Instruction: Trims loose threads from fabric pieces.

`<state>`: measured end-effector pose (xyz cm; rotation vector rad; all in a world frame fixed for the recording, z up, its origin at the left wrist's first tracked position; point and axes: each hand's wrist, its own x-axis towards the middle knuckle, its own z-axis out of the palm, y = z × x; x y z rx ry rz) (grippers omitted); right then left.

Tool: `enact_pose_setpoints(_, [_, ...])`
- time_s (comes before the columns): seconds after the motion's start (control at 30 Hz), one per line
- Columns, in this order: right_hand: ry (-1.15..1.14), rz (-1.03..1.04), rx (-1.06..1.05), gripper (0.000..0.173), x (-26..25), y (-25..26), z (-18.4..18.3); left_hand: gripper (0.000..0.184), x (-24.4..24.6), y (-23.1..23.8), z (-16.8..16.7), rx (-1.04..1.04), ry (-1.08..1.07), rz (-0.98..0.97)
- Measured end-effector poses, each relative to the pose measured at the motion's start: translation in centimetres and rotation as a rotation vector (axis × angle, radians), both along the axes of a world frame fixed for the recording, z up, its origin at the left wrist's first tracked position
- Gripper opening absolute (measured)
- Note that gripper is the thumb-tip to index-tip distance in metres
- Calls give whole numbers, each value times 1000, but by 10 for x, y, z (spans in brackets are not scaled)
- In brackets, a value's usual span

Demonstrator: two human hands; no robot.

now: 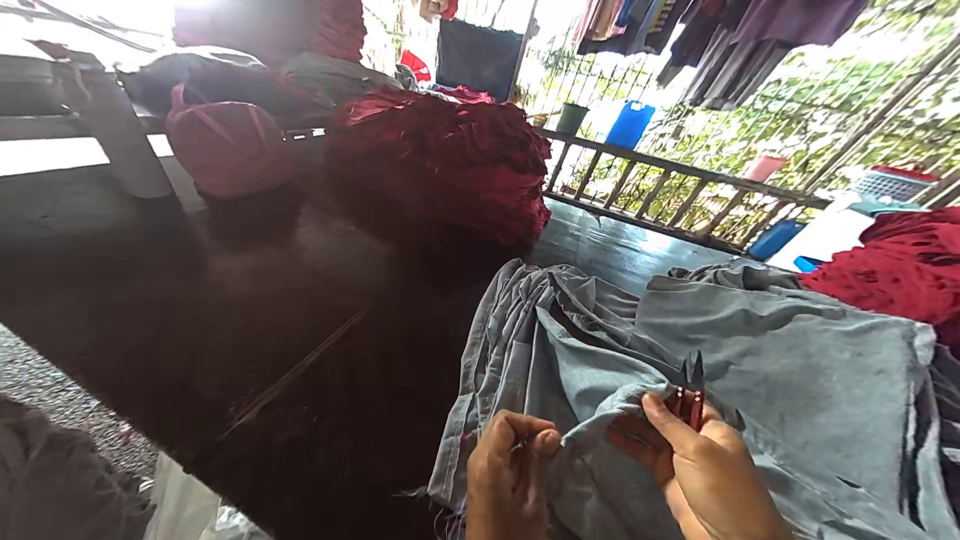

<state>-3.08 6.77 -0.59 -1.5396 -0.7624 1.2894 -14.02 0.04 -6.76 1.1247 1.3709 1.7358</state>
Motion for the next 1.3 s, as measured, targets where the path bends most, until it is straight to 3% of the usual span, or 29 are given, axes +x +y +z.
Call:
enact_pose_setpoints(0.13, [117,-93,-3,25,6,-10,-13,12,4,-11,-9,132,95,-33])
enact_pose_setpoints(0.27, [209,-151,-94,17,18,-23,-33,11,5,-25,-13,95,324,-169])
enact_pose_setpoints(0.6, [137,99,-156,4,35,-53,-33,13,10,-28,-21,115,425,-211])
enact_pose_setpoints(0.63, [126,123,-194,10,33,-54,-32,13,10,-27,-21,108,411,-204])
enact_pose_setpoints(0.73, [105,138,-286,18,29,-50,-32,13,8,-29,-19,35,300,-167])
enact_pose_setpoints(0.87, [169,95,-218,18,29,-54,-33,15,5,-31,-4,-116,230,-46])
enact_pose_setpoints(1.0, [298,23,-127,23,30,-59,-42,17,8,-29,14,-233,379,-83])
enact_pose_setpoints(1.3, [494,-67,-60,23,34,-65,-51,25,24,-25,15,-316,620,-254])
